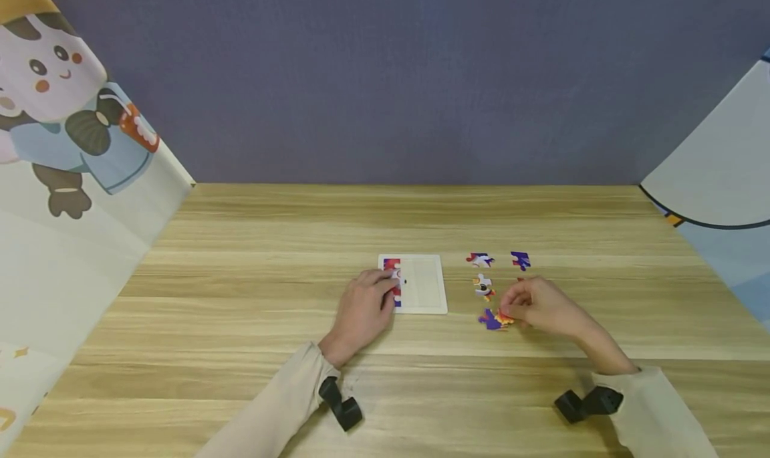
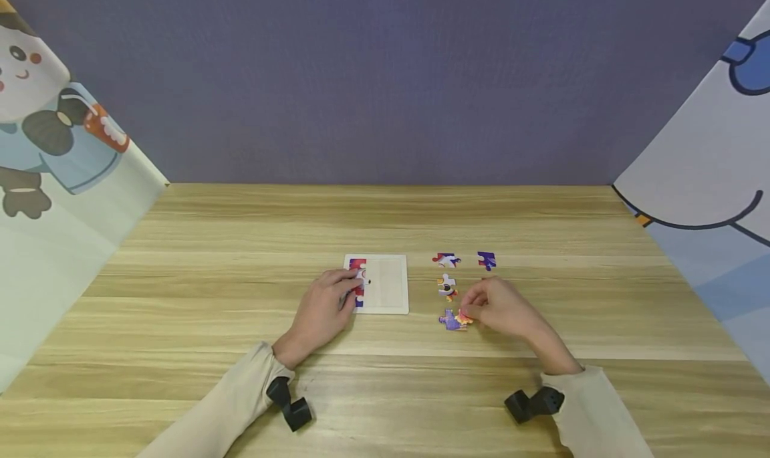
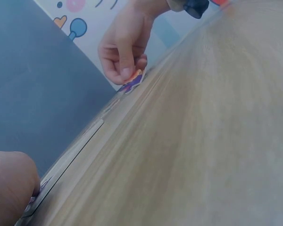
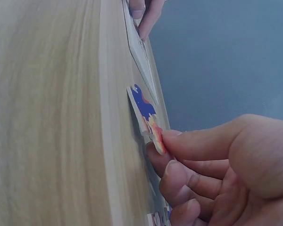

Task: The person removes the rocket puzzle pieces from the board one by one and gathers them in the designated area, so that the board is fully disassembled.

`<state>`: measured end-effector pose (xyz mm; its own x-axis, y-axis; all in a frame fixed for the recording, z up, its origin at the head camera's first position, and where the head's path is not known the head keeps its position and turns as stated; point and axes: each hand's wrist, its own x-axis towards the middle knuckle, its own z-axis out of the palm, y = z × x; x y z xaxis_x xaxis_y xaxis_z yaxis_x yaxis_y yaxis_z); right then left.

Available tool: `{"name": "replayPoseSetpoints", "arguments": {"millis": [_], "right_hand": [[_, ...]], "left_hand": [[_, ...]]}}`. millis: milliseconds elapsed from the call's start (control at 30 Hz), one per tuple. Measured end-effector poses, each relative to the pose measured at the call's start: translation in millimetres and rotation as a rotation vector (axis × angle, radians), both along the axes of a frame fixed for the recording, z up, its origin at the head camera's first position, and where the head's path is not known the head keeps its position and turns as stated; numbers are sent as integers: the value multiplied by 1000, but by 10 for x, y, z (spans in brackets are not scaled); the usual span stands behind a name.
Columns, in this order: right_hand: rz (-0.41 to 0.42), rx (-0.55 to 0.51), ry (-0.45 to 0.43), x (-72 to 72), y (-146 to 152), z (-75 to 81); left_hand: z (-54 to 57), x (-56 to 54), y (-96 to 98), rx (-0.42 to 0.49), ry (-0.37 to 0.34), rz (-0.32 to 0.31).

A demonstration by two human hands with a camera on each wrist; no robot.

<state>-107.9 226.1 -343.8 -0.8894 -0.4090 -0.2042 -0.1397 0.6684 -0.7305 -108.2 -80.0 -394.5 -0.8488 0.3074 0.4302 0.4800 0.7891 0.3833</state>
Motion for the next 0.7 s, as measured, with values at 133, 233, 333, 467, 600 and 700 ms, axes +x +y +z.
{"name": "replayPoseSetpoints", "arguments": {"millis": [133, 233, 333, 467, 600, 700], "right_hand": [[-4, 4, 5, 0, 1, 2], [-10, 9, 8, 1, 2, -3], [-13, 13, 10, 1, 5, -9], [-13, 14, 16, 1, 13, -20], [-4, 12, 24, 3, 13, -19], [-4, 18, 25, 4, 6, -14]], "left_hand": [[2, -2, 4, 0, 3, 1], [3, -5, 7, 0, 3, 1], [5, -6, 10, -1, 0, 1], [6, -6, 13, -5, -5, 2], [5, 1, 11, -3, -8, 3], [2, 7, 7, 1, -8, 4]]}}
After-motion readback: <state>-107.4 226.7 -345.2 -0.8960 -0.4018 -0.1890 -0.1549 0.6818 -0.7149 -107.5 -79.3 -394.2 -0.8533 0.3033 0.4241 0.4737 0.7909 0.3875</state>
